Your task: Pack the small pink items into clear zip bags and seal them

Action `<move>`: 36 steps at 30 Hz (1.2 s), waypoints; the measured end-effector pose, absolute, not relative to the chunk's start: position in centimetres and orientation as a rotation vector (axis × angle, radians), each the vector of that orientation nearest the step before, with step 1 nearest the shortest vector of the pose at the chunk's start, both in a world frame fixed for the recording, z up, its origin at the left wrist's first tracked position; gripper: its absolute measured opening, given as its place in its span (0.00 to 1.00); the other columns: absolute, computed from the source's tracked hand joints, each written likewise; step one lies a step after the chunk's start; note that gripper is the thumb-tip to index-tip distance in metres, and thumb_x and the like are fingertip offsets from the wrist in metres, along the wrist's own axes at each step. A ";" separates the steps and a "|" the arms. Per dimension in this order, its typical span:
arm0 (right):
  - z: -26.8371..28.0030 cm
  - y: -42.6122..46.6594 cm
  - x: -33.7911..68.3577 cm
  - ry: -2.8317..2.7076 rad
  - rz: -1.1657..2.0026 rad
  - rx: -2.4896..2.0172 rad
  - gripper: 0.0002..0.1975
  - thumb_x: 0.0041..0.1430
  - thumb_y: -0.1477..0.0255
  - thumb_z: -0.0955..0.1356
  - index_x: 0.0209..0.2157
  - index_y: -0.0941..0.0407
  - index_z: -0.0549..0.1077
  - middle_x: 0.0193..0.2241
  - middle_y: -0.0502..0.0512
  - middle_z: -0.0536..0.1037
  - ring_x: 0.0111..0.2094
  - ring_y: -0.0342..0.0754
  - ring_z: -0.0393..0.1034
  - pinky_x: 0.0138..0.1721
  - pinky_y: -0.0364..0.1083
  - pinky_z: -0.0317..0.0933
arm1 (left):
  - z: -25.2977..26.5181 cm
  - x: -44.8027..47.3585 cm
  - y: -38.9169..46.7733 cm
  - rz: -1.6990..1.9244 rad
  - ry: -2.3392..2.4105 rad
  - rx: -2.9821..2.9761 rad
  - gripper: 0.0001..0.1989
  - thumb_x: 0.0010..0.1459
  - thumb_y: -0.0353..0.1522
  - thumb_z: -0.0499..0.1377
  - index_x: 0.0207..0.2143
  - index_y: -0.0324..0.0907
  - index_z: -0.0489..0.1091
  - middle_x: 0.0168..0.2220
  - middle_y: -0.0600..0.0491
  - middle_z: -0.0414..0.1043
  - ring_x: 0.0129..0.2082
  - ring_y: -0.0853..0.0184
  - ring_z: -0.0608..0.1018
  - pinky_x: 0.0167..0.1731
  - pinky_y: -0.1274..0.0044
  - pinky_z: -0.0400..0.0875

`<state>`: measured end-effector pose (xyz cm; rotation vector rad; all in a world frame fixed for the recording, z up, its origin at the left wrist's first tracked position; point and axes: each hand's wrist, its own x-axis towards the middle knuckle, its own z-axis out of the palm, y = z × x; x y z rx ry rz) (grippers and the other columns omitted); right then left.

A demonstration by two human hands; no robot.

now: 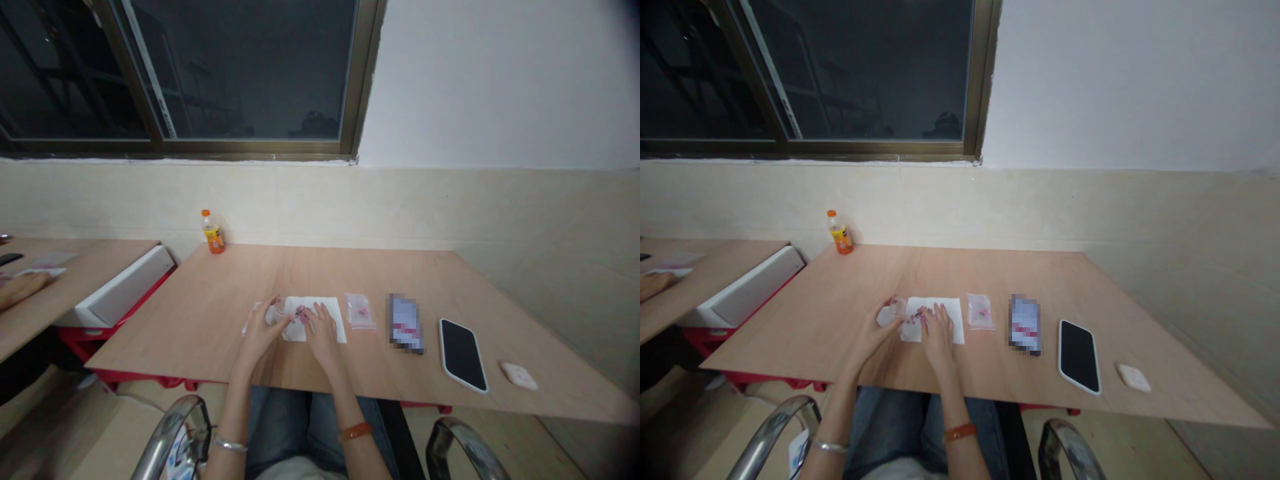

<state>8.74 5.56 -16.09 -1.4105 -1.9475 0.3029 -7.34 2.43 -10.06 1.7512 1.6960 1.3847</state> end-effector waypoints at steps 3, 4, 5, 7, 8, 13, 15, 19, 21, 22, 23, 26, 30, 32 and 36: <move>-16.4 4.9 7.0 -2.064 0.326 -1.348 0.21 0.59 0.79 0.59 0.51 0.50 0.68 0.57 0.58 0.62 0.61 0.54 0.48 0.57 0.57 0.47 | -10.2 -7.9 2.5 1.396 1.728 1.738 0.24 0.49 0.40 0.61 0.47 0.41 0.66 0.45 0.46 0.72 0.46 0.60 0.73 0.48 0.67 0.66; -16.6 4.7 6.4 -2.086 0.327 -1.355 0.22 0.58 0.80 0.59 0.52 0.51 0.67 0.58 0.59 0.60 0.61 0.55 0.46 0.57 0.58 0.46 | -10.2 -8.0 2.6 1.394 1.724 1.734 0.24 0.49 0.40 0.61 0.47 0.41 0.66 0.45 0.46 0.72 0.46 0.60 0.74 0.47 0.67 0.67; -16.8 4.5 5.9 -2.100 0.323 -1.370 0.23 0.57 0.82 0.59 0.53 0.52 0.67 0.59 0.60 0.58 0.62 0.56 0.44 0.57 0.59 0.45 | -10.3 -8.0 2.6 1.391 1.716 1.729 0.24 0.49 0.40 0.61 0.48 0.41 0.66 0.45 0.46 0.72 0.45 0.60 0.74 0.47 0.67 0.67; -17.2 4.3 5.2 -2.113 0.312 -1.396 0.25 0.55 0.83 0.59 0.54 0.54 0.65 0.61 0.62 0.55 0.63 0.57 0.41 0.58 0.60 0.41 | -10.4 -8.1 2.8 1.388 1.698 1.710 0.24 0.49 0.40 0.61 0.48 0.40 0.66 0.45 0.46 0.72 0.45 0.60 0.74 0.46 0.67 0.68; -17.4 4.3 5.0 -2.114 0.307 -1.400 0.25 0.55 0.83 0.59 0.54 0.54 0.66 0.61 0.62 0.54 0.63 0.57 0.41 0.58 0.61 0.40 | -10.5 -8.1 2.8 1.389 1.691 1.701 0.25 0.49 0.40 0.61 0.48 0.40 0.65 0.45 0.46 0.72 0.44 0.60 0.75 0.46 0.67 0.69; -17.8 4.9 5.5 -2.063 0.319 -1.374 0.18 0.57 0.79 0.61 0.46 0.51 0.72 0.59 0.58 0.59 0.62 0.55 0.44 0.58 0.59 0.42 | -10.5 -7.9 2.8 1.421 1.674 1.679 0.24 0.48 0.38 0.62 0.48 0.40 0.67 0.44 0.45 0.73 0.43 0.60 0.75 0.45 0.67 0.69; -17.8 5.1 5.9 -2.019 0.330 -1.359 0.15 0.57 0.77 0.62 0.42 0.52 0.75 0.57 0.58 0.63 0.60 0.55 0.48 0.57 0.57 0.46 | -10.2 -7.7 2.6 1.416 1.672 1.683 0.23 0.48 0.38 0.62 0.47 0.40 0.67 0.43 0.46 0.73 0.43 0.60 0.75 0.45 0.67 0.68; -17.4 5.4 6.3 -1.921 0.363 -1.344 0.12 0.57 0.75 0.63 0.40 0.53 0.76 0.48 0.59 0.71 0.52 0.53 0.60 0.52 0.53 0.54 | -9.9 -7.5 2.3 1.366 1.655 1.730 0.22 0.49 0.37 0.61 0.47 0.41 0.68 0.44 0.47 0.73 0.45 0.61 0.74 0.47 0.68 0.67; -17.2 5.3 6.2 -1.885 0.360 -1.380 0.11 0.56 0.75 0.64 0.39 0.54 0.76 0.43 0.59 0.72 0.47 0.53 0.63 0.49 0.52 0.57 | -10.0 -7.5 2.3 1.346 1.643 1.743 0.22 0.49 0.37 0.61 0.47 0.41 0.67 0.44 0.48 0.73 0.45 0.61 0.74 0.47 0.69 0.67; -17.1 5.3 6.2 -1.876 0.351 -1.410 0.11 0.56 0.74 0.64 0.38 0.54 0.77 0.41 0.59 0.73 0.45 0.54 0.63 0.47 0.52 0.57 | -10.1 -7.5 2.4 1.342 1.639 1.736 0.22 0.49 0.37 0.61 0.47 0.41 0.67 0.44 0.48 0.73 0.45 0.61 0.74 0.47 0.69 0.67; -17.0 5.2 6.1 -1.873 0.340 -1.442 0.10 0.56 0.73 0.64 0.37 0.53 0.77 0.40 0.59 0.73 0.44 0.54 0.64 0.45 0.52 0.58 | -10.2 -7.5 2.4 1.345 1.635 1.718 0.23 0.49 0.38 0.61 0.47 0.41 0.67 0.44 0.47 0.73 0.45 0.61 0.74 0.47 0.69 0.67; -16.8 5.2 6.1 -1.880 0.326 -1.479 0.10 0.56 0.72 0.64 0.35 0.54 0.77 0.38 0.59 0.73 0.43 0.55 0.64 0.44 0.52 0.58 | -10.3 -7.6 2.5 1.355 1.622 1.660 0.24 0.48 0.38 0.62 0.47 0.40 0.66 0.45 0.47 0.72 0.45 0.61 0.74 0.47 0.69 0.67; -16.3 5.6 6.8 -1.758 0.437 -1.412 0.11 0.58 0.71 0.62 0.33 0.56 0.76 0.35 0.59 0.76 0.38 0.52 0.67 0.40 0.48 0.59 | -9.8 -7.5 2.3 1.347 1.622 1.685 0.23 0.46 0.38 0.63 0.46 0.42 0.67 0.44 0.48 0.73 0.45 0.60 0.74 0.48 0.68 0.66; -15.9 5.9 7.5 -1.611 0.527 -1.400 0.12 0.58 0.68 0.61 0.33 0.57 0.75 0.30 0.56 0.76 0.30 0.49 0.68 0.32 0.45 0.59 | -9.6 -7.4 2.2 1.342 1.611 1.693 0.24 0.46 0.37 0.63 0.47 0.42 0.67 0.44 0.48 0.73 0.46 0.60 0.74 0.48 0.67 0.66; -14.1 6.1 8.5 -1.291 0.562 -1.341 0.14 0.55 0.63 0.63 0.30 0.59 0.74 0.14 0.46 0.64 0.17 0.42 0.57 0.20 0.41 0.50 | -9.8 -7.1 2.2 1.275 1.583 1.677 0.25 0.45 0.35 0.64 0.47 0.41 0.67 0.45 0.48 0.73 0.46 0.61 0.74 0.47 0.68 0.67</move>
